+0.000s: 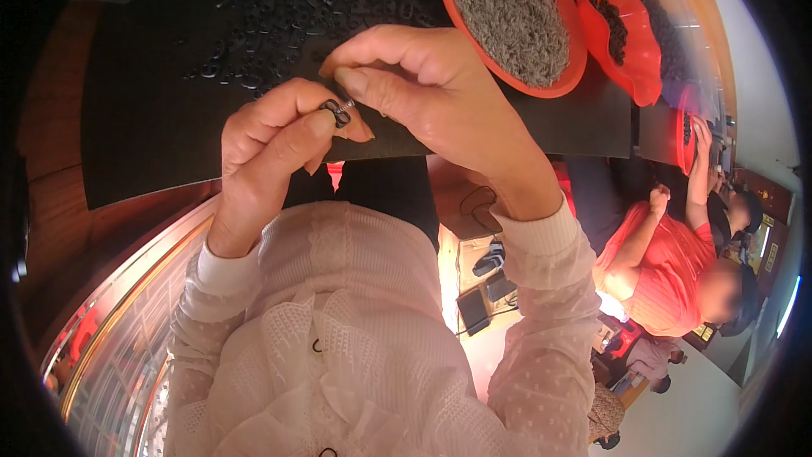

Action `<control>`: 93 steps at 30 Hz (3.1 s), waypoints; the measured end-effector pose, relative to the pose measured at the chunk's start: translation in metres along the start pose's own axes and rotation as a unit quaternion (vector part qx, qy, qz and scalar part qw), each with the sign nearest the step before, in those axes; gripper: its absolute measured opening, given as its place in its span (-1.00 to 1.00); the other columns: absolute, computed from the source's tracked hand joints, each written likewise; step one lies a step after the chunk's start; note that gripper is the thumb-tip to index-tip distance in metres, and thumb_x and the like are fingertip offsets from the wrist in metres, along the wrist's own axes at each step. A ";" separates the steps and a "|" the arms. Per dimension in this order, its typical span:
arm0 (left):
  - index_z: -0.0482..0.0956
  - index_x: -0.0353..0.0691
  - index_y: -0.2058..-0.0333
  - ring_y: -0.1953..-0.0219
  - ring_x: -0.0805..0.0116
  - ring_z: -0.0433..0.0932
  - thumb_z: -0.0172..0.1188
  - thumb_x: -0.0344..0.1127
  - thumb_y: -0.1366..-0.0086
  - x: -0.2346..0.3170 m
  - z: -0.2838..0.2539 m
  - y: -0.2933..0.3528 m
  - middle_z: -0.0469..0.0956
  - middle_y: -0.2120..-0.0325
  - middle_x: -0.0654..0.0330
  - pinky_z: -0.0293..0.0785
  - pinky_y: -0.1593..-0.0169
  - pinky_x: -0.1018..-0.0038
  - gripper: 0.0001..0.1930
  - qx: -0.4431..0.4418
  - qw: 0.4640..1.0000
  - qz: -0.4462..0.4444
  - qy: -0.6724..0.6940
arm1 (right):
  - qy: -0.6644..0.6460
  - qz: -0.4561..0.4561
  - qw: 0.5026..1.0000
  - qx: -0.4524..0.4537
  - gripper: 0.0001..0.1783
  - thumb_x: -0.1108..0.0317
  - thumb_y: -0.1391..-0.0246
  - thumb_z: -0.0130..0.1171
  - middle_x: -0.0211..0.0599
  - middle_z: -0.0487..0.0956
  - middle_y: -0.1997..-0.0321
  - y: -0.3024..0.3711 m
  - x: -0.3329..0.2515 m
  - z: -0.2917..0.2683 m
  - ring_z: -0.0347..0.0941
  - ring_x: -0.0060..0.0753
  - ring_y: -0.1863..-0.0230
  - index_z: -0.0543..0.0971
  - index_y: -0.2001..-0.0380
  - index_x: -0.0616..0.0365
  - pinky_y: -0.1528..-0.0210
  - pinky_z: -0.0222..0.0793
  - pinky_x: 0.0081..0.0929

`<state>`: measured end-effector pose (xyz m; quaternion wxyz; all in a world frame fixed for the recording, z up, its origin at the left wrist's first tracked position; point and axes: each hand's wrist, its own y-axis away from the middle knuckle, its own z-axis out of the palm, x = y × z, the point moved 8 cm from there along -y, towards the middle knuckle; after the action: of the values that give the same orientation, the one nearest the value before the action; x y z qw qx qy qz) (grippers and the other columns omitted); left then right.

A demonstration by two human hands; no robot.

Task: The person repeatedly picks small black plastic components and metal screws from a table and red bowls, then joins them by hand. The assembled units are placed back onto the table. The process is repetitive and focused on manual assembly of small hardware parts.

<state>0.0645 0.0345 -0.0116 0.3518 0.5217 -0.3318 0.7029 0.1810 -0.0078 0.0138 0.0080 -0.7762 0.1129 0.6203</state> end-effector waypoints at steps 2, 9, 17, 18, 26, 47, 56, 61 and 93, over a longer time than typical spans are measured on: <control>0.58 -0.27 0.34 0.54 0.65 0.30 -0.01 -0.37 -0.29 0.000 0.001 0.000 0.62 0.40 0.25 0.27 0.44 0.66 -0.82 0.003 1.000 -0.006 0.028 | 0.006 -0.003 1.000 0.029 -0.88 0.44 -0.15 0.16 -0.51 0.53 0.44 0.000 -0.002 -0.003 0.42 -0.73 0.39 0.56 0.28 0.27 0.36 0.33 -0.71; 0.58 -0.29 0.35 0.56 0.65 0.29 0.00 -0.38 -0.26 0.003 0.001 0.003 0.64 0.39 0.21 0.27 0.45 0.66 -0.82 0.006 1.000 0.009 0.023 | -0.089 0.019 0.996 0.018 -0.92 0.44 -0.17 0.13 -0.48 0.46 0.58 0.000 -0.001 0.012 0.37 -0.74 0.53 0.51 0.35 0.24 0.50 0.26 -0.71; 0.58 -0.30 0.35 0.58 0.66 0.29 0.00 -0.39 -0.25 0.001 0.000 0.004 0.65 0.40 0.19 0.26 0.48 0.67 -0.82 0.005 1.000 0.014 0.018 | 0.025 -0.103 0.994 -0.001 -0.91 0.46 -0.20 0.05 -0.42 0.47 0.51 0.004 -0.011 0.016 0.36 -0.70 0.53 0.50 0.32 0.26 0.48 0.28 -0.67; 0.59 -0.30 0.36 0.58 0.66 0.29 0.00 -0.39 -0.25 0.000 0.001 0.004 0.65 0.40 0.19 0.26 0.48 0.67 -0.82 0.000 1.000 0.010 0.016 | 0.056 -0.124 0.991 0.000 -0.91 0.46 -0.20 0.04 -0.43 0.45 0.53 0.003 -0.011 0.015 0.35 -0.71 0.53 0.50 0.32 0.26 0.49 0.28 -0.67; 0.61 -0.33 0.34 0.54 0.65 0.36 0.04 -0.43 -0.25 0.001 0.005 0.003 0.65 0.38 0.18 0.29 0.46 0.67 -0.83 -0.055 0.997 -0.018 -0.059 | 0.033 -0.081 0.994 0.060 -0.92 0.51 -0.20 0.00 -0.50 0.41 0.58 -0.002 0.001 0.015 0.29 -0.76 0.59 0.46 0.38 0.25 0.56 0.26 -0.67; 0.55 -0.31 0.43 0.59 0.74 0.28 0.03 -0.47 -0.27 -0.007 -0.007 0.003 0.52 0.60 0.35 0.19 0.53 0.71 -0.87 0.048 0.994 -0.087 0.034 | -0.153 0.050 0.983 0.087 -0.81 0.35 -0.14 0.17 -0.26 0.59 0.47 0.020 0.014 -0.012 0.48 -0.64 0.56 0.55 0.28 0.29 0.62 0.27 -0.74; 0.53 -0.36 0.42 0.69 0.70 0.18 -0.08 -0.51 -0.25 -0.004 -0.007 0.002 0.55 0.58 0.18 0.06 0.61 0.70 -0.82 0.076 0.997 -0.023 0.010 | -0.156 0.074 0.985 0.023 -0.81 0.33 -0.16 0.18 -0.39 0.52 0.55 0.022 0.024 0.011 0.26 -0.74 0.67 0.54 0.36 0.27 0.65 0.11 -0.74; 0.53 -0.36 0.41 0.69 0.69 0.18 -0.09 -0.50 -0.25 -0.005 -0.007 0.003 0.56 0.58 0.18 0.06 0.62 0.70 -0.81 0.068 0.997 -0.035 0.034 | -0.161 0.076 0.984 0.001 -0.80 0.31 -0.16 0.17 -0.42 0.50 0.57 0.024 0.025 0.016 0.24 -0.75 0.67 0.53 0.38 0.27 0.65 0.11 -0.75; 0.47 -0.33 0.52 0.56 0.64 0.41 0.05 -0.52 -0.22 -0.001 -0.001 0.000 0.45 0.62 0.30 0.30 0.50 0.67 -0.87 0.042 0.998 -0.045 -0.013 | -0.076 0.054 0.992 0.088 -0.75 0.24 -0.14 0.19 -0.59 0.40 0.60 0.026 0.009 -0.003 0.23 -0.81 0.54 0.53 0.50 0.20 0.52 0.09 -0.74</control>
<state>0.0641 0.0357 -0.0128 0.3567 0.5595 -0.2822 0.6929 0.1813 -0.0349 0.0094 0.0514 -0.7157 0.2074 0.6650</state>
